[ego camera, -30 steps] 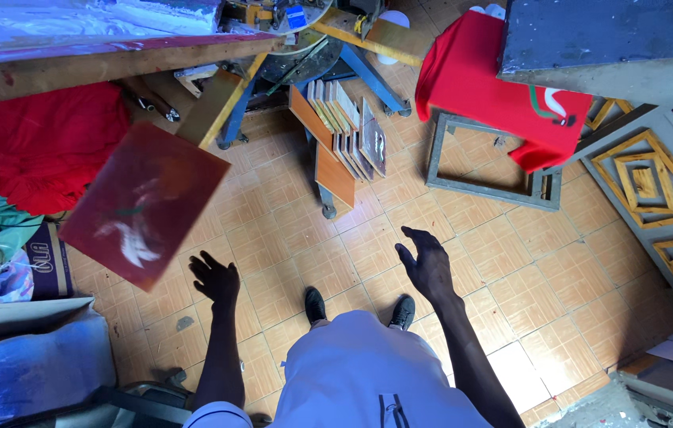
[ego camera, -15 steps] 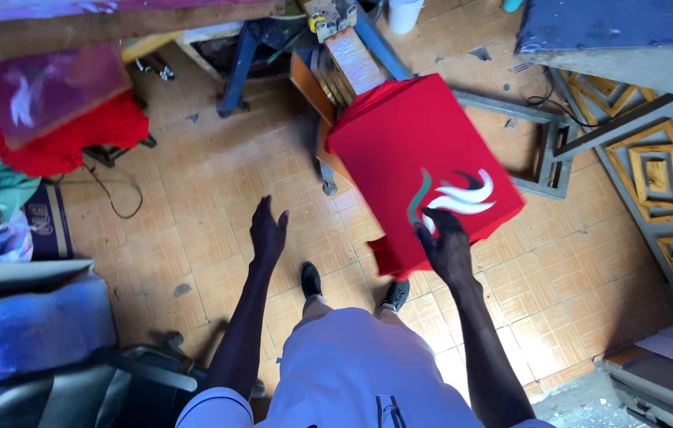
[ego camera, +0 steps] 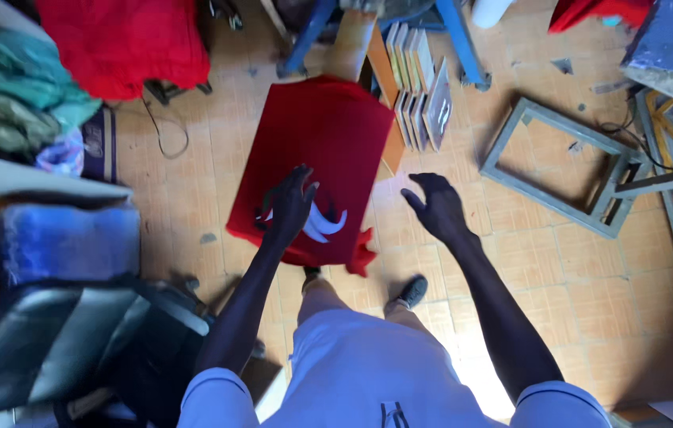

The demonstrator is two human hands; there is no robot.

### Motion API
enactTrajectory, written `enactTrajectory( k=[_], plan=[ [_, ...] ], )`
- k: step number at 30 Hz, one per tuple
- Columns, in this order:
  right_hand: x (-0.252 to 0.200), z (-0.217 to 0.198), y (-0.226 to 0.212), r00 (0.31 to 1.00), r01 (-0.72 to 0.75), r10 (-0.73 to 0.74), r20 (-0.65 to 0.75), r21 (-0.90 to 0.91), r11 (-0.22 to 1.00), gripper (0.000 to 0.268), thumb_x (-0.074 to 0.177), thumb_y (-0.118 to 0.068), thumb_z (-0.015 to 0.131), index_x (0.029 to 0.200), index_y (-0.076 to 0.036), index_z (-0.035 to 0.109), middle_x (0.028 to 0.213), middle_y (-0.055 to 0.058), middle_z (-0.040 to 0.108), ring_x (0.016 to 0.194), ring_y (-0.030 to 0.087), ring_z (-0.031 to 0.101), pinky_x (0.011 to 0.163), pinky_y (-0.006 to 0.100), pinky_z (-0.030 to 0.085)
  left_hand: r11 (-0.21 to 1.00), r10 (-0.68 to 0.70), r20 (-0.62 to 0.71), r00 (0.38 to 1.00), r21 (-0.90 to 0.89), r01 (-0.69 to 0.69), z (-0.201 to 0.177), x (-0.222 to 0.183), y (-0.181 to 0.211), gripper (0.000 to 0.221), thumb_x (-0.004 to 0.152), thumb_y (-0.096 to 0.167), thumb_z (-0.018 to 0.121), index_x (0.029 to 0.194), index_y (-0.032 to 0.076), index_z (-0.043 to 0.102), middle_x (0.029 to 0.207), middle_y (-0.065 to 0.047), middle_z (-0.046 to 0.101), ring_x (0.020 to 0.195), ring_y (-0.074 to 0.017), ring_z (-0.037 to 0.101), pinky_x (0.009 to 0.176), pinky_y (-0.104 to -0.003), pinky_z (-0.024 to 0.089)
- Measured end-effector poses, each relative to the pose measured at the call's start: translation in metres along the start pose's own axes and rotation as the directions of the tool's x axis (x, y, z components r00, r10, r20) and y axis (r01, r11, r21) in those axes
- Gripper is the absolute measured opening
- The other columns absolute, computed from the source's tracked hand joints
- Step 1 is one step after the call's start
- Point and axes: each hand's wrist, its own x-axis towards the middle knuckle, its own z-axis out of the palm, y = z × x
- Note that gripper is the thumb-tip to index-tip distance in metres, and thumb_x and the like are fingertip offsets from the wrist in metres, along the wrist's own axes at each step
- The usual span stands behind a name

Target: The person uses a hair dryer to dry a printed design on a red shirt, then carries the shirt to a balcony and hangs it on a railing before returning to the workstation to dry another shirt.

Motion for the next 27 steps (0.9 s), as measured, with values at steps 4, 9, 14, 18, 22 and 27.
enactTrajectory(
  k=[4, 9, 14, 18, 22, 27],
  plan=[
    [0.036, 0.031, -0.063, 0.988, -0.108, 0.107, 0.111, 0.001, 0.994, 0.049, 0.105, -0.047, 0.057, 0.137, -0.010, 0.064, 0.128, 0.020, 0.066, 0.125, 0.039, 0.059, 0.105, 0.052, 0.047, 0.996, -0.043, 0.123, 0.992, -0.068, 0.051, -0.045, 0.026, -0.028, 0.041, 0.108, 0.039, 0.058, 0.139, 0.014, 0.064, 0.140, -0.016, 0.064, 0.132, -0.0321, 0.059, 0.112, -0.044, 0.046],
    [0.094, 0.107, -0.114, 0.959, -0.188, 0.182, 0.219, 0.010, 0.982, 0.055, 0.107, -0.051, 0.052, 0.144, -0.011, 0.058, 0.136, 0.020, 0.063, 0.131, 0.039, 0.057, 0.110, 0.054, 0.045, 0.987, 0.156, 0.033, 0.987, 0.033, -0.157, -0.099, 0.045, -0.095, 0.040, 0.108, 0.040, 0.057, 0.138, 0.015, 0.062, 0.132, -0.014, 0.067, 0.122, -0.0307, 0.065, 0.101, -0.046, 0.053],
    [0.150, 0.178, -0.147, 0.952, -0.241, 0.231, 0.199, 0.025, 0.970, 0.060, 0.106, -0.056, 0.051, 0.145, -0.010, 0.058, 0.139, 0.021, 0.062, 0.132, 0.040, 0.056, 0.111, 0.055, 0.044, 0.970, 0.235, 0.005, 0.972, 0.058, -0.235, -0.132, 0.061, -0.169, 0.040, 0.107, 0.038, 0.060, 0.136, 0.012, 0.061, 0.125, -0.016, 0.068, 0.114, -0.0321, 0.068, 0.094, -0.044, 0.056],
    [0.200, 0.230, -0.139, 0.914, -0.369, 0.354, 0.197, 0.047, 0.928, 0.063, 0.102, -0.065, 0.054, 0.147, -0.020, 0.057, 0.146, 0.012, 0.058, 0.137, 0.034, 0.053, 0.115, 0.051, 0.043, 0.951, 0.287, 0.011, 0.958, 0.117, -0.286, -0.147, 0.086, -0.198, 0.039, 0.105, 0.038, 0.062, 0.135, 0.012, 0.062, 0.118, -0.014, 0.071, 0.106, -0.0283, 0.072, 0.087, -0.040, 0.060],
    [0.240, 0.243, -0.127, 0.896, -0.429, 0.412, 0.163, 0.082, 0.900, 0.065, 0.099, -0.065, 0.059, 0.146, -0.021, 0.056, 0.145, 0.012, 0.058, 0.137, 0.033, 0.053, 0.117, 0.049, 0.042, 0.972, 0.228, 0.107, 0.968, 0.036, -0.233, -0.149, 0.116, -0.193, 0.038, 0.106, 0.037, 0.060, 0.134, 0.011, 0.061, 0.117, -0.015, 0.069, 0.106, -0.0291, 0.070, 0.086, -0.040, 0.060],
    [0.299, 0.301, -0.022, 0.881, -0.472, 0.468, 0.070, 0.055, 0.880, 0.078, 0.096, -0.074, 0.058, 0.142, -0.011, 0.057, 0.145, 0.024, 0.054, 0.133, 0.045, 0.054, 0.109, 0.057, 0.049, 0.958, 0.245, 0.272, 0.931, 0.077, -0.275, -0.116, 0.142, -0.179, 0.047, 0.103, 0.039, 0.063, 0.139, 0.010, 0.058, 0.126, -0.017, 0.067, 0.118, -0.0325, 0.066, 0.095, -0.045, 0.058]
  ],
)
